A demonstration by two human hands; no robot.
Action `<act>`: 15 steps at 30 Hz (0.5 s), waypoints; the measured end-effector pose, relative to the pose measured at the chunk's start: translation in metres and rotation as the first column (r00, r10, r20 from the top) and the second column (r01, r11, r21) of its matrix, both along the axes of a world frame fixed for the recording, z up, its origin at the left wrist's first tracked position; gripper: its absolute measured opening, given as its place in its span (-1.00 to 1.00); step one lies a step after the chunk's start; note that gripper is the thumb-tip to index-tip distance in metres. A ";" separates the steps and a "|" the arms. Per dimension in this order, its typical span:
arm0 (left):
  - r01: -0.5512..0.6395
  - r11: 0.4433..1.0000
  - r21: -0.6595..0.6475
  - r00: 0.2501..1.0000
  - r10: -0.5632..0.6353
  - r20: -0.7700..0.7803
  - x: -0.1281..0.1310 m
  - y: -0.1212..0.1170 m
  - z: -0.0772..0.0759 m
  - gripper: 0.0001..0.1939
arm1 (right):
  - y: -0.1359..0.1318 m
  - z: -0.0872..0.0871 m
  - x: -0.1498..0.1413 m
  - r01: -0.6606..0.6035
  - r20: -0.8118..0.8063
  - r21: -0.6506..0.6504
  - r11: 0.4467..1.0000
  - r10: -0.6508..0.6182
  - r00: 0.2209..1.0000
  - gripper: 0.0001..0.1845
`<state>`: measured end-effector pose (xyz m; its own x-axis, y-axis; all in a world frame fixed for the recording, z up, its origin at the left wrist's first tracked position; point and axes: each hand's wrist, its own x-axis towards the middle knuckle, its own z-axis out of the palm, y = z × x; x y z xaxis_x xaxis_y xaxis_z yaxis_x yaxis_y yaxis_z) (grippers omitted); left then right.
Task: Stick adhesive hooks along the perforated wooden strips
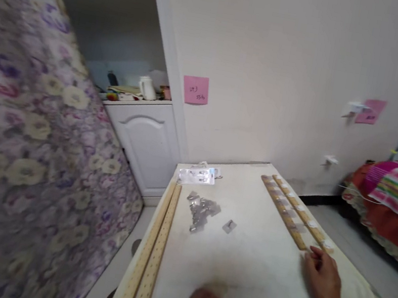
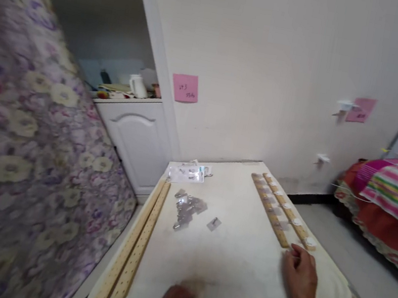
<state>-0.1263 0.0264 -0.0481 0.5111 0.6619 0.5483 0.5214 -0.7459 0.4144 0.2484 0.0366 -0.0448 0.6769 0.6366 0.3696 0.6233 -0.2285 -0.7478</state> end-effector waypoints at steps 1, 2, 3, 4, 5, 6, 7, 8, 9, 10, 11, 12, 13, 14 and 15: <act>-0.096 0.995 0.021 0.995 0.096 0.000 -0.016 0.002 0.007 -0.75 | -0.001 -0.001 0.001 -0.021 0.003 -0.019 1.000 0.021 1.000 -0.49; -0.206 0.978 0.032 0.978 0.206 -0.021 -0.032 0.002 0.015 -0.74 | -0.002 -0.002 0.001 -0.039 0.003 -0.041 0.998 0.039 0.999 -0.49; -0.335 0.942 0.033 0.940 0.337 -0.052 -0.047 0.003 0.024 -0.74 | -0.003 -0.003 0.002 -0.048 0.002 -0.056 0.997 0.048 0.999 -0.49; -0.446 0.893 0.051 0.888 0.449 -0.098 -0.060 0.003 0.033 -0.74 | -0.004 -0.003 0.002 -0.056 0.000 -0.068 0.996 0.056 0.998 -0.49; -0.547 0.832 0.088 0.821 0.554 -0.139 -0.071 0.003 0.041 -0.72 | -0.004 -0.003 0.002 -0.062 -0.004 -0.075 0.995 0.062 0.998 -0.49; -0.627 0.768 0.131 0.746 0.640 -0.182 -0.080 0.003 0.047 -0.73 | -0.005 -0.003 0.003 -0.065 -0.008 -0.080 0.995 0.065 0.998 -0.49; -0.690 0.704 0.167 0.668 0.708 -0.228 -0.086 0.003 0.052 -0.74 | -0.006 -0.003 0.003 -0.070 -0.012 -0.085 0.994 0.069 0.998 -0.50; -0.722 0.662 0.202 0.609 0.746 -0.268 -0.090 0.004 0.054 -0.74 | -0.006 -0.003 0.003 -0.074 -0.014 -0.091 0.993 0.073 0.997 -0.50; -0.739 0.634 0.228 0.564 0.767 -0.307 -0.092 0.005 0.055 -0.75 | -0.006 -0.002 0.003 -0.081 -0.014 -0.095 0.992 0.080 0.997 -0.50; -0.744 0.622 0.244 0.533 0.773 -0.344 -0.093 0.006 0.055 -0.75 | -0.007 -0.002 0.003 -0.087 -0.014 -0.097 0.991 0.086 0.996 -0.51; -0.744 0.619 0.253 0.513 0.771 -0.378 -0.092 0.008 0.055 -0.75 | -0.007 -0.002 0.003 -0.091 -0.015 -0.096 0.991 0.090 0.996 -0.51; -0.745 0.616 0.256 0.494 0.767 -0.409 -0.091 0.009 0.054 -0.75 | -0.007 -0.001 0.002 -0.093 -0.017 -0.094 0.991 0.092 0.996 -0.51; -0.750 0.612 0.253 0.477 0.764 -0.434 -0.089 0.011 0.054 -0.75 | -0.007 0.000 0.002 -0.092 -0.022 -0.092 0.992 0.090 0.996 -0.51; -0.756 0.607 0.244 0.464 0.761 -0.454 -0.088 0.012 0.054 -0.74 | -0.007 0.000 0.001 -0.087 -0.031 -0.089 0.992 0.085 0.996 -0.51; -0.765 0.601 0.230 0.455 0.758 -0.468 -0.086 0.013 0.054 -0.73 | -0.006 0.001 0.000 -0.083 -0.039 -0.085 0.993 0.080 0.996 -0.51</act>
<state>-0.2123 0.0399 0.0063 -0.0244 0.9242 0.3810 0.9968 0.0517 -0.0615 0.2484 0.0302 -0.0441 0.6332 0.7189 0.2869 0.6156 -0.2431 -0.7496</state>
